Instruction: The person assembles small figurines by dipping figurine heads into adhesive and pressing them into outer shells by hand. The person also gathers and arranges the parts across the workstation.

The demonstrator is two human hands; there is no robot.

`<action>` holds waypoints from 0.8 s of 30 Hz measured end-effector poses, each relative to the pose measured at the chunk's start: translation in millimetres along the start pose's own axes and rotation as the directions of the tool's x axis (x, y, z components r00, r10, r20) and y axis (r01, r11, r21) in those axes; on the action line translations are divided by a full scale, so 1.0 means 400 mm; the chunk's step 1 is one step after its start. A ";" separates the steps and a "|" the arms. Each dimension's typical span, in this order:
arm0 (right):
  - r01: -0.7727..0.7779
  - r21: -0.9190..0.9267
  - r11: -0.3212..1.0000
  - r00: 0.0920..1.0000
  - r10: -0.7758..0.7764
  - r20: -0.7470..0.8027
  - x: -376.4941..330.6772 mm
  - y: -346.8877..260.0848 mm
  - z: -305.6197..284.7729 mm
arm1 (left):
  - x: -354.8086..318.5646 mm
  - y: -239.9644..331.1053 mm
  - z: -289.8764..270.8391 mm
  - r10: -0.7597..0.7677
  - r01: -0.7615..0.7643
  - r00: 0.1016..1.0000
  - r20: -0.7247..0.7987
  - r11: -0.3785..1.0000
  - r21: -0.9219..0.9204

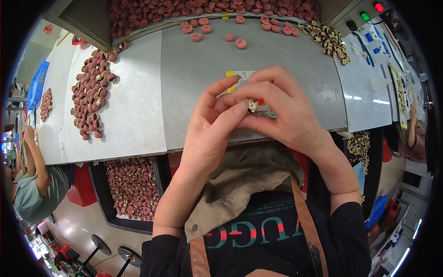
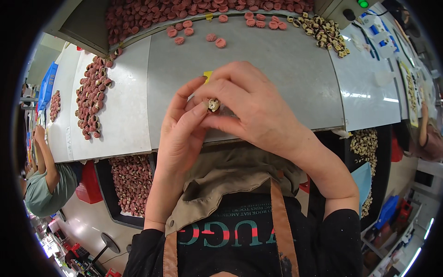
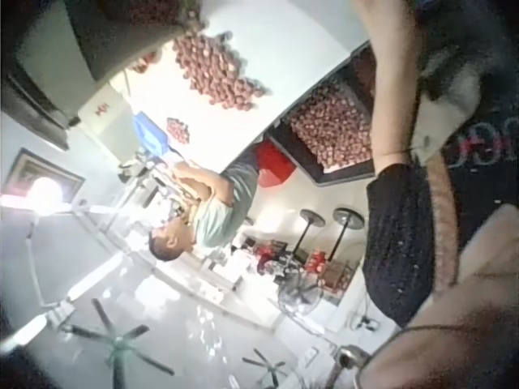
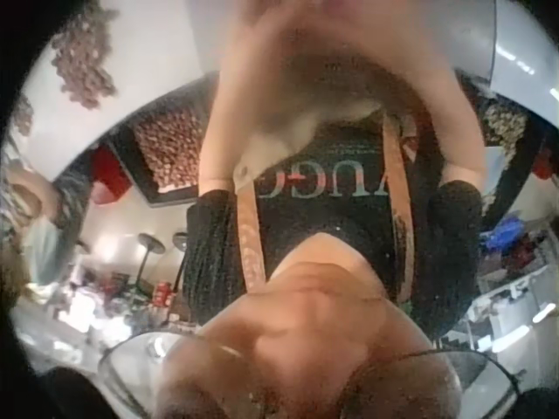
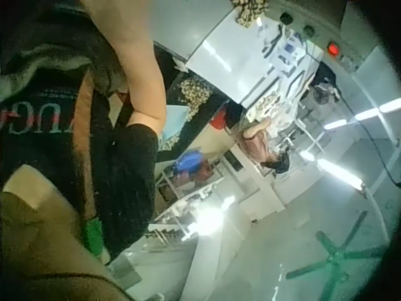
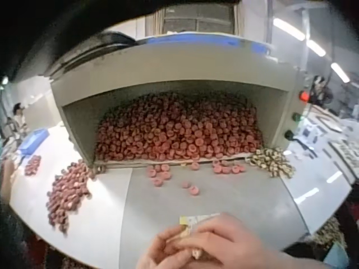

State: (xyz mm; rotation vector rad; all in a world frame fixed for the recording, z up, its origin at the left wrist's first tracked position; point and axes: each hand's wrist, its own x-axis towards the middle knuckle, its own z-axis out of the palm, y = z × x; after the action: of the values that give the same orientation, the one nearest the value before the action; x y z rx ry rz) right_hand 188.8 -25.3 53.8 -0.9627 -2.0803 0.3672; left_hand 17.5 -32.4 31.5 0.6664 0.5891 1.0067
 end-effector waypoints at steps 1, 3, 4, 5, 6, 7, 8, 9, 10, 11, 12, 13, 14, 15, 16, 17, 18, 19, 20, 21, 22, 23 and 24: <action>-0.001 0.001 1.000 1.000 0.001 0.000 0.000 0.002 0.001 | -0.002 0.001 0.003 -0.002 0.002 1.000 -0.024 1.000 0.000; -0.004 -0.047 0.999 1.000 0.003 -0.006 -0.001 0.006 0.003 | -0.002 -0.004 0.009 -0.006 0.006 0.999 -0.048 1.000 -0.001; -0.005 -0.047 0.999 1.000 0.005 -0.006 -0.002 0.012 0.005 | 0.000 -0.010 0.015 0.029 -0.027 0.998 -0.063 0.999 0.042; 0.020 -0.086 0.996 0.999 -0.023 -0.033 -0.003 0.020 0.009 | 0.001 -0.016 0.020 0.065 -0.058 0.995 -0.076 0.995 0.085; 0.045 -0.124 0.991 0.997 -0.052 -0.058 -0.003 0.026 0.012 | 0.001 -0.022 0.026 0.064 -0.057 0.995 -0.078 0.995 0.086; 0.045 -0.122 0.992 0.997 -0.052 -0.058 -0.003 0.026 0.012 | 0.000 -0.029 0.030 0.116 -0.105 0.990 -0.081 0.986 0.126; 0.034 -0.111 0.993 0.997 -0.041 -0.068 -0.004 0.025 0.013 | 0.000 -0.033 0.032 0.167 -0.152 0.983 -0.081 0.974 0.167; 0.021 -0.099 0.995 0.997 -0.029 -0.077 -0.005 0.026 0.013 | 0.001 -0.038 0.028 0.166 -0.150 0.983 -0.082 0.975 0.166; 0.020 -0.098 0.995 0.997 -0.028 -0.077 -0.005 0.029 0.012 | 0.003 -0.043 0.025 0.191 -0.174 0.980 -0.056 0.957 0.233; 0.036 -0.094 0.995 0.996 -0.044 -0.078 -0.005 0.032 0.009 | 0.005 -0.046 0.023 0.216 -0.198 0.976 -0.027 0.934 0.299; 0.050 -0.089 0.995 0.995 -0.057 -0.081 -0.007 0.035 0.008 | 0.005 -0.048 0.023 0.213 -0.196 0.977 -0.027 0.934 0.300; 0.048 -0.090 0.995 0.995 -0.056 -0.083 -0.009 0.038 0.007 | 0.006 -0.049 0.024 0.217 -0.200 0.976 -0.013 0.921 0.334; 0.062 -0.097 0.993 0.994 -0.071 -0.087 -0.010 0.042 0.003 | 0.008 -0.051 0.027 0.220 -0.206 0.975 0.003 0.907 0.368; 0.072 -0.107 0.992 0.992 -0.082 -0.094 -0.014 0.044 0.000 | 0.011 -0.053 0.031 0.216 -0.204 0.976 0.010 0.907 0.369; 0.068 -0.113 0.991 0.992 -0.079 -0.101 -0.018 0.045 -0.005 | 0.016 -0.054 0.036 0.218 -0.206 0.976 0.012 0.900 0.385; 0.053 -0.136 0.989 0.993 -0.067 -0.101 -0.021 0.046 -0.010 | 0.022 -0.056 0.044 0.220 -0.209 0.975 0.018 0.893 0.400; 0.034 -0.165 0.986 0.994 -0.051 -0.102 -0.028 0.047 -0.022 | 0.027 -0.061 0.055 0.214 -0.209 0.976 0.032 0.894 0.397; 0.026 -0.179 0.984 0.993 -0.046 -0.110 -0.032 0.046 -0.031 | 0.030 -0.062 0.065 0.195 -0.183 0.981 0.006 0.906 0.382; 0.004 -0.165 0.986 0.996 -0.019 -0.085 -0.034 0.043 -0.037 | 0.032 -0.061 0.074 0.176 -0.158 0.984 -0.016 0.917 0.367; -0.022 -0.164 0.986 0.998 0.012 -0.062 -0.045 0.054 -0.058 | 0.043 -0.065 0.084 0.191 -0.167 0.981 -0.016 0.893 0.417; -0.029 -0.190 0.981 0.997 0.015 -0.072 -0.057 0.063 -0.085 | 0.051 -0.067 0.081 0.275 -0.230 0.961 0.020 0.757 0.611; -0.076 -0.177 0.981 0.993 0.059 -0.098 -0.071 0.073 -0.112 | 0.066 -0.060 0.071 0.353 -0.280 0.933 0.075 0.576 0.768; -0.130 -0.161 0.978 0.986 0.110 -0.127 -0.088 0.089 -0.137 | 0.092 -0.036 0.056 0.381 -0.338 0.891 0.248 0.188 0.922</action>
State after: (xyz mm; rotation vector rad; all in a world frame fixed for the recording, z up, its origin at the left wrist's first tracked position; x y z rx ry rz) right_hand 262.8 -31.2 50.4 -1.1858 -1.9751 0.1923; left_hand 57.0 -9.9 30.5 2.0033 1.1355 1.0204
